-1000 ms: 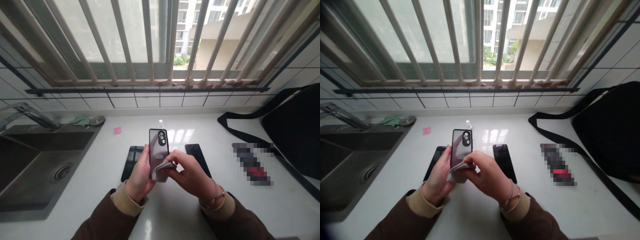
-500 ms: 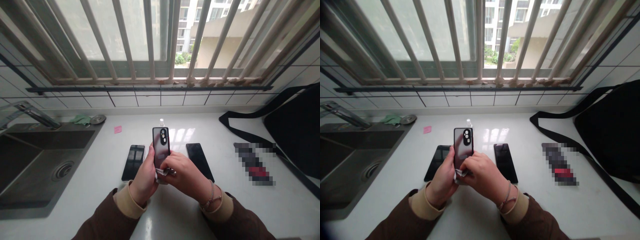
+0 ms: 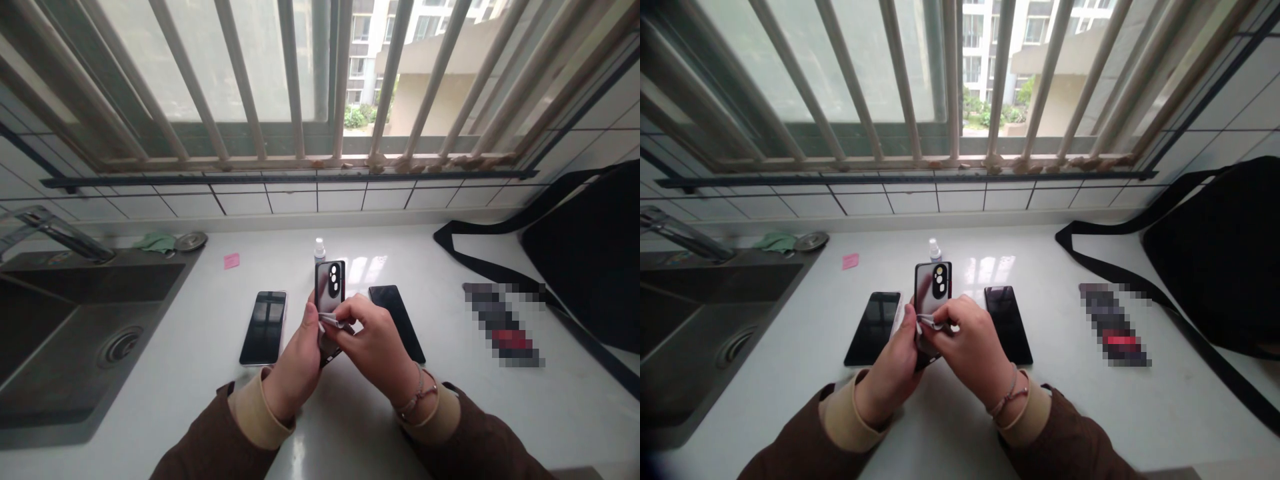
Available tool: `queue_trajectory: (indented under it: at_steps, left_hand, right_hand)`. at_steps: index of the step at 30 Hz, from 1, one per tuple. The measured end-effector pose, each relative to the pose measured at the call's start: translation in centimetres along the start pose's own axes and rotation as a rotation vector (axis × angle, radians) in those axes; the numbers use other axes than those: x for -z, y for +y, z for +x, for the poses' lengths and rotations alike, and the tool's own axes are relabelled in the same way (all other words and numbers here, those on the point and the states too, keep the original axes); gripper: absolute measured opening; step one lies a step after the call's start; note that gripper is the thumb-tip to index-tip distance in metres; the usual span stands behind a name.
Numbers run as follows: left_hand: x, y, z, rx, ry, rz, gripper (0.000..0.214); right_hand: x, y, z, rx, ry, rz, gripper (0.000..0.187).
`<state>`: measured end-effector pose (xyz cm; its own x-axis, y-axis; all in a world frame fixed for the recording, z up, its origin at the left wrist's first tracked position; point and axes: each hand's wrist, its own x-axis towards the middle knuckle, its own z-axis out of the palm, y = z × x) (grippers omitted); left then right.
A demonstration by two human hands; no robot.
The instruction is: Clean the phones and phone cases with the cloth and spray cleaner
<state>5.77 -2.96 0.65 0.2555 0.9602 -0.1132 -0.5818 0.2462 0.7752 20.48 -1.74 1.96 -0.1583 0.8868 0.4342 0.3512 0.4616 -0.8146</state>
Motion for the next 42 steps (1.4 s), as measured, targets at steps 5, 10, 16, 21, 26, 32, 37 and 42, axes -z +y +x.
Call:
queue_trajectory:
  at_steps: [5,10,16,21,26,32,37,42]
  left_hand:
    - [-0.2,0.4,-0.5,-0.086,-0.053,0.306,0.059]
    - [-0.2,0.7,-1.0,-0.007,-0.125,0.488,0.062]
    - [0.1,0.5,-0.9,0.028,-0.148,0.534,0.062]
    - [0.2,0.5,-0.8,0.020,-0.134,0.528,0.066]
    - [0.6,0.4,-0.6,0.010,-0.130,0.402,0.066]
    - [0.5,1.0,-0.2,0.027,-0.028,0.272,0.068]
    - [0.3,1.3,-0.1,0.074,-0.011,0.226,0.071]
    - [0.5,1.6,-0.3,0.161,-0.048,0.287,0.075]
  right_hand:
    - [0.6,0.3,0.2,-0.137,0.116,0.108,0.017]
    - [1.2,0.6,0.5,-0.187,0.271,0.180,0.023]
    - [1.7,1.3,0.8,-0.214,0.422,0.112,0.030]
    - [1.9,1.6,1.3,-0.286,0.403,0.037,0.035]
    - [2.2,2.2,1.8,-0.336,0.300,0.041,0.039]
    - [1.9,1.7,1.5,-0.242,0.096,-0.028,0.029]
    - [2.0,1.6,1.5,-0.119,0.120,-0.113,0.026]
    - [2.2,2.1,1.5,-0.116,0.214,-0.125,0.028]
